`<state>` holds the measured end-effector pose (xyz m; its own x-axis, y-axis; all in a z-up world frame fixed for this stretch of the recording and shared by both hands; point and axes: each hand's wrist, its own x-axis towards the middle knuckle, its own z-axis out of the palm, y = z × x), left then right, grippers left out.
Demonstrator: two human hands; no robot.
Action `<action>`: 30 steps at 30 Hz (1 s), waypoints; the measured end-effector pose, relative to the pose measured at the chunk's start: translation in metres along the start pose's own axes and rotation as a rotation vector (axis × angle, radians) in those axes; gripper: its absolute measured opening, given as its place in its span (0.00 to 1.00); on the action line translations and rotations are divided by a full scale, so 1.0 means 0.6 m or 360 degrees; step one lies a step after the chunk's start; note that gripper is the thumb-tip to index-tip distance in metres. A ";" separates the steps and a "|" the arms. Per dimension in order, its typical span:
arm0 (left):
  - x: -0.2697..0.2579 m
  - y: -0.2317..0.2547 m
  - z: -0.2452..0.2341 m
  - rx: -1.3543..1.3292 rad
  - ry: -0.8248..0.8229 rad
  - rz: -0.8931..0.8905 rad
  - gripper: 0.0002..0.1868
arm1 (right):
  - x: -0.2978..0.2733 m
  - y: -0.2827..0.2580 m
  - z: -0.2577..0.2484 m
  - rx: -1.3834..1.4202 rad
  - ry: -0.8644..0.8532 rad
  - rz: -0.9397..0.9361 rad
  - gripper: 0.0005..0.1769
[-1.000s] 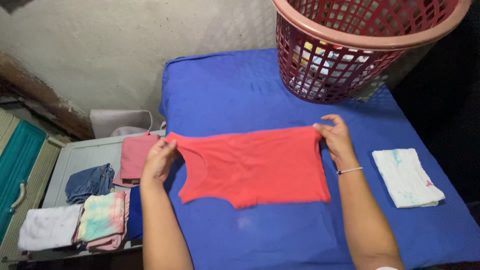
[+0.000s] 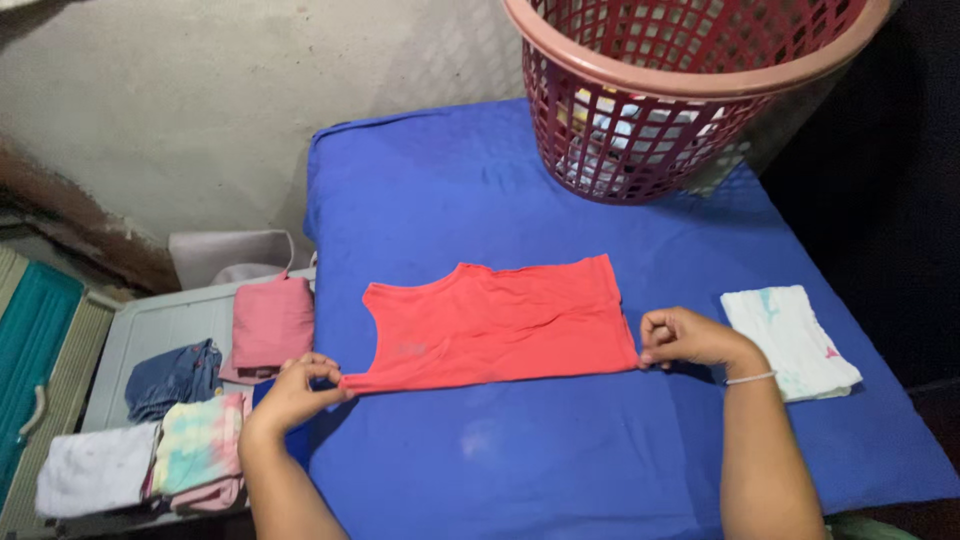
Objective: The person folds multiple garments one by one on a blue-covered surface, including a light green top, a pink top, a white top, a patterned cloth, denim shorts, and a red top. Each item is smoothed, folded into a compact rectangle, and placed into a nearby drawer.
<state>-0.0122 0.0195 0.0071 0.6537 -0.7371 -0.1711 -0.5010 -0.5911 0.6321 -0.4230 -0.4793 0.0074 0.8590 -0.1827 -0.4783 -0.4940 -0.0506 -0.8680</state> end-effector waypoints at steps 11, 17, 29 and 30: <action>0.001 0.017 -0.003 0.0082 -0.0079 -0.0104 0.16 | 0.016 -0.006 0.023 -0.0102 0.0046 -0.0127 0.16; -0.002 0.051 -0.010 0.0193 -0.0076 -0.0223 0.20 | -0.004 -0.047 0.035 -0.0357 0.0296 0.0048 0.13; 0.131 0.310 0.216 0.0271 0.0342 0.0926 0.26 | 0.091 -0.111 0.229 -0.1678 0.0497 -0.0869 0.46; 0.129 0.326 0.237 0.0331 0.0212 0.0895 0.29 | 0.090 -0.109 0.225 -0.1721 0.0421 -0.0758 0.48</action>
<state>-0.1404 -0.1998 0.0103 0.3158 -0.9153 0.2502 -0.8811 -0.1850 0.4353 -0.3262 -0.3532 0.0200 0.9937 -0.1112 0.0109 -0.1015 -0.9388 -0.3291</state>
